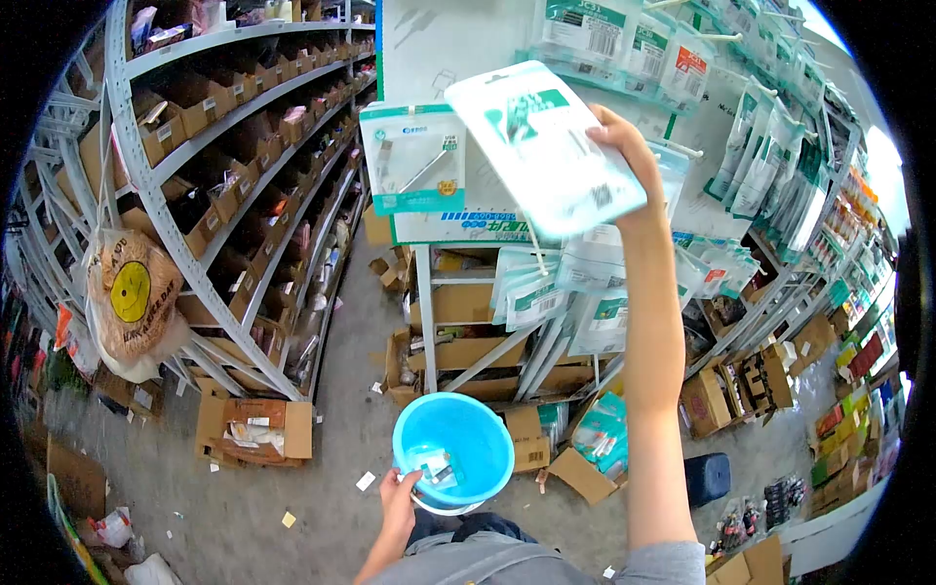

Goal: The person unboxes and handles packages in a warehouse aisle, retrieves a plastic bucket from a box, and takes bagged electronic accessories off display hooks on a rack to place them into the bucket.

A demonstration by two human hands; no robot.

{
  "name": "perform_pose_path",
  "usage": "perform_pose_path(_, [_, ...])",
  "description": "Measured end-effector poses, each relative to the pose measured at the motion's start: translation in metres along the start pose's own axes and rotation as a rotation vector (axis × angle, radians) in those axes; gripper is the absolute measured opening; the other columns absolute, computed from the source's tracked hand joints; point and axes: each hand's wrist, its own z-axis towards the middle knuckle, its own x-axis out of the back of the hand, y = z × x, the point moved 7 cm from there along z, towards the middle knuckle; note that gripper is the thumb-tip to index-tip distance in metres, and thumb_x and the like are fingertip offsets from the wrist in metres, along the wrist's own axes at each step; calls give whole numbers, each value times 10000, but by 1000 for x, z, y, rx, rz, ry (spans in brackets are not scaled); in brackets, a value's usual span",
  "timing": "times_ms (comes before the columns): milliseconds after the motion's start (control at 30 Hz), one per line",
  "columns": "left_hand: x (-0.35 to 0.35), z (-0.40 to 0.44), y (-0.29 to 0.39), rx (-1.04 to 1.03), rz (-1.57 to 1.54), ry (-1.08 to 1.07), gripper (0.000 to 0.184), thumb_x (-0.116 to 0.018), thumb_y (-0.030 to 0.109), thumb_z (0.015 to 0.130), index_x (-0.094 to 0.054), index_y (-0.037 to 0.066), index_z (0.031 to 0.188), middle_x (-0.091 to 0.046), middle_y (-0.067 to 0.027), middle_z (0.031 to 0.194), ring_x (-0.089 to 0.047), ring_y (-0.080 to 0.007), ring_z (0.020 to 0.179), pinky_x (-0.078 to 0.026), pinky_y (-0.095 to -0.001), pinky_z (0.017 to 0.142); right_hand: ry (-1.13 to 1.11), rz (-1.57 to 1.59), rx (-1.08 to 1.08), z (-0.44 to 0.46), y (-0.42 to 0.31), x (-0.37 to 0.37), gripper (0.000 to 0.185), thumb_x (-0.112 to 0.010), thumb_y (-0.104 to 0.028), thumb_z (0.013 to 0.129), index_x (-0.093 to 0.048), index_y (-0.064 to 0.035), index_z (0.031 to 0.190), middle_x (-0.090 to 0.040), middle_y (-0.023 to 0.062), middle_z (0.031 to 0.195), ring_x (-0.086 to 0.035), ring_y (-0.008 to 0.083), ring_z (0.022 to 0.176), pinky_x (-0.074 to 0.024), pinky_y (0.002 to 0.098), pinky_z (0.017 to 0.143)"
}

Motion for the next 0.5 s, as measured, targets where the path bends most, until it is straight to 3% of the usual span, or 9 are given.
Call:
perform_pose_path(100, [1,3,5,12,38,16,193,-593,57,670,-470,41,818,-540,-33,724,-515,-87,597,-384,-201,478,-211,-540,-28,-52,-4,-40,99,-530,-108,668,-474,-32,697,-488,7,557,-478,85,532,-383,207,463])
perform_pose_path(167, [-9,5,11,-6,25,-33,191,-587,58,678,-471,40,829,-537,-30,749,-507,-81,631,-374,-203,501,-455,-906,90,-87,14,-79,84,-541,-78,638,-488,-40,691,-480,36,602,-496,122,542,-406,241,460])
perform_pose_path(233, [-16,8,20,-18,6,-30,189,-580,53,684,-472,34,838,-531,-28,755,-496,-73,650,-364,-202,513,-600,-1259,377,-129,52,-107,82,-547,-74,601,-490,-36,647,-448,63,653,-500,151,583,-422,249,443])
perform_pose_path(367, [-28,13,38,-66,-46,-8,166,-568,36,692,-461,40,819,-524,-29,743,-490,-69,640,-363,-200,512,-922,-1406,548,-214,130,-129,90,-506,-116,584,-476,-33,604,-422,53,668,-483,147,631,-412,210,391])
perform_pose_path(500, [-44,7,56,-210,-101,-48,155,-561,14,699,-436,43,787,-520,-28,741,-484,-69,656,-372,-198,567,-982,-1399,455,-252,182,-125,91,-505,-121,587,-487,-35,613,-431,51,677,-485,141,630,-417,214,399])
